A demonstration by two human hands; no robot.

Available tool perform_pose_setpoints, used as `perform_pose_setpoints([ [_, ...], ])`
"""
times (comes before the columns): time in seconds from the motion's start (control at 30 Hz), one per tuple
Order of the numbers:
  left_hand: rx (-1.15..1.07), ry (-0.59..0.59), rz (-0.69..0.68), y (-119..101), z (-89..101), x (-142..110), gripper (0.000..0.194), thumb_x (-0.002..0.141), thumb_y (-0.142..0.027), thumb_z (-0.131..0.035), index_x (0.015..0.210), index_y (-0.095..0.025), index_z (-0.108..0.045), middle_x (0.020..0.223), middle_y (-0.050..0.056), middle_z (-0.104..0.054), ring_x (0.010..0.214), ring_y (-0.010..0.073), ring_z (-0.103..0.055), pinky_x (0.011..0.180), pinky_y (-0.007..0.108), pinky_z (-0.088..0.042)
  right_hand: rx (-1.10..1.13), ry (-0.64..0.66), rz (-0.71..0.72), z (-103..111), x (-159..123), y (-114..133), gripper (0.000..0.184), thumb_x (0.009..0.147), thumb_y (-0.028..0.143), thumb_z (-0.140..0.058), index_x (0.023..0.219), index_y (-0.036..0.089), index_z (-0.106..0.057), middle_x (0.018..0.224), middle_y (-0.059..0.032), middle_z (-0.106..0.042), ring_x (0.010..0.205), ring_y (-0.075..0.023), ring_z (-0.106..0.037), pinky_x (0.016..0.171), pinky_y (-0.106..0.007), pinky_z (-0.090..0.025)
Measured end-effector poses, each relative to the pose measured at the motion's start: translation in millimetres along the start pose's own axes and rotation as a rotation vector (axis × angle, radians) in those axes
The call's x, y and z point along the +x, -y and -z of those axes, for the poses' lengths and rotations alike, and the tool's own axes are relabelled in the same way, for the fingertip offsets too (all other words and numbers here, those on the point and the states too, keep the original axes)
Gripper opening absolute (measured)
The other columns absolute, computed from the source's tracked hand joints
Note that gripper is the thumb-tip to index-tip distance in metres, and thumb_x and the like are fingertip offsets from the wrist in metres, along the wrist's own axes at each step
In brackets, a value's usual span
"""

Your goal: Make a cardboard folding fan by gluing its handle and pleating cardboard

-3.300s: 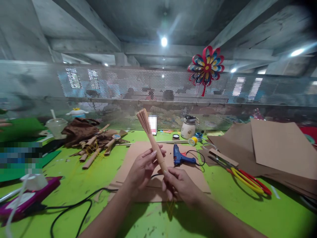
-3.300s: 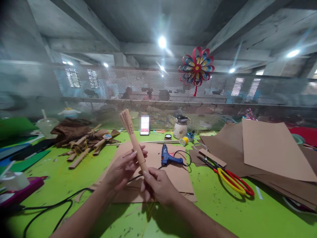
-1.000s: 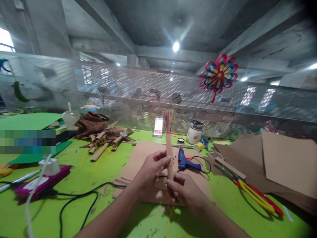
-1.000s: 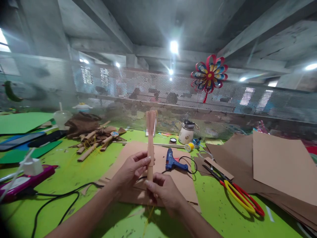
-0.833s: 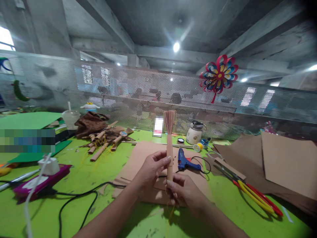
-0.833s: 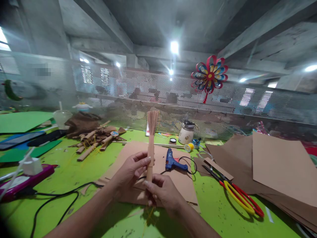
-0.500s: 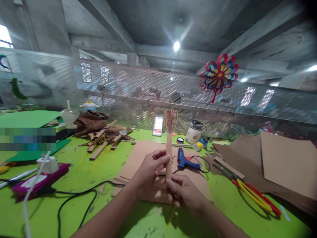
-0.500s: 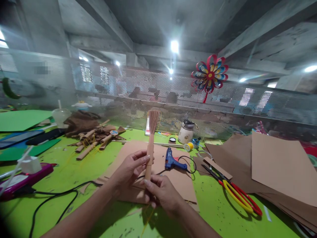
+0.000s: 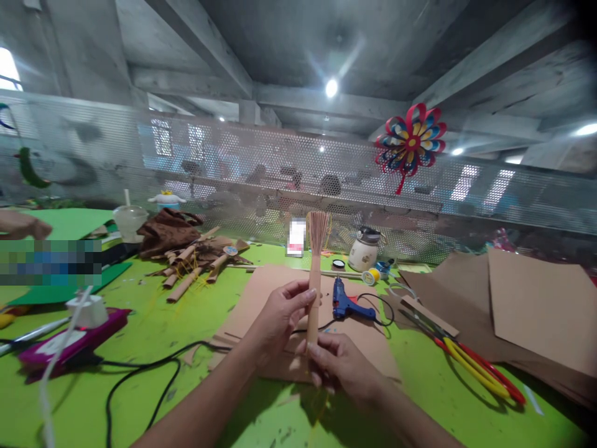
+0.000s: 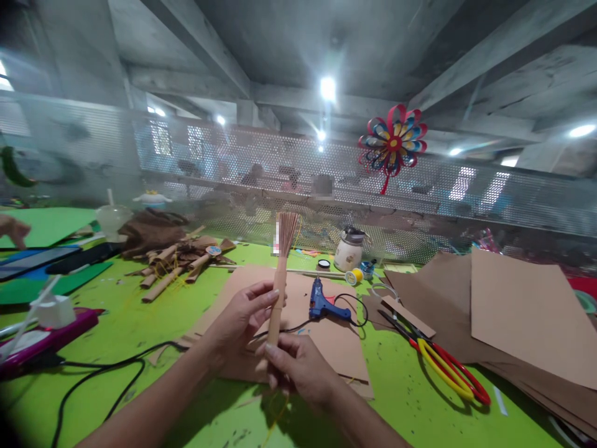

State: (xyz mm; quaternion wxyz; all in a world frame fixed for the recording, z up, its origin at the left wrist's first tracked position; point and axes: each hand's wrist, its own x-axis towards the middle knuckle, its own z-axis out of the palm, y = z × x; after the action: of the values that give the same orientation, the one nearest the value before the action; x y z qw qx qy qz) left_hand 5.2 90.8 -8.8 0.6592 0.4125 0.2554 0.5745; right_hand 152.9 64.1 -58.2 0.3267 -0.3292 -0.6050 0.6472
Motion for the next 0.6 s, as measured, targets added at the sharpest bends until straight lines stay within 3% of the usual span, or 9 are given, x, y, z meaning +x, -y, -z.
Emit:
perform_pose_setpoints([
  [0.6, 0.038, 0.021, 0.024, 4.2, 5.2, 2.9, 0.022, 0.071, -0.022, -0.076, 0.090, -0.012, -0.070, 0.083, 0.004, -0.064, 0.078, 0.0106, -0.057, 0.071, 0.019, -0.046, 0.014, -0.015, 0.006, -3.5, 0.9, -4.2, 0.045, 0.080, 0.055, -0.061, 0.092, 0.012, -0.062, 0.052, 0.0032, -0.056, 0.033, -0.0027, -0.038, 0.035, -0.016, -0.025],
])
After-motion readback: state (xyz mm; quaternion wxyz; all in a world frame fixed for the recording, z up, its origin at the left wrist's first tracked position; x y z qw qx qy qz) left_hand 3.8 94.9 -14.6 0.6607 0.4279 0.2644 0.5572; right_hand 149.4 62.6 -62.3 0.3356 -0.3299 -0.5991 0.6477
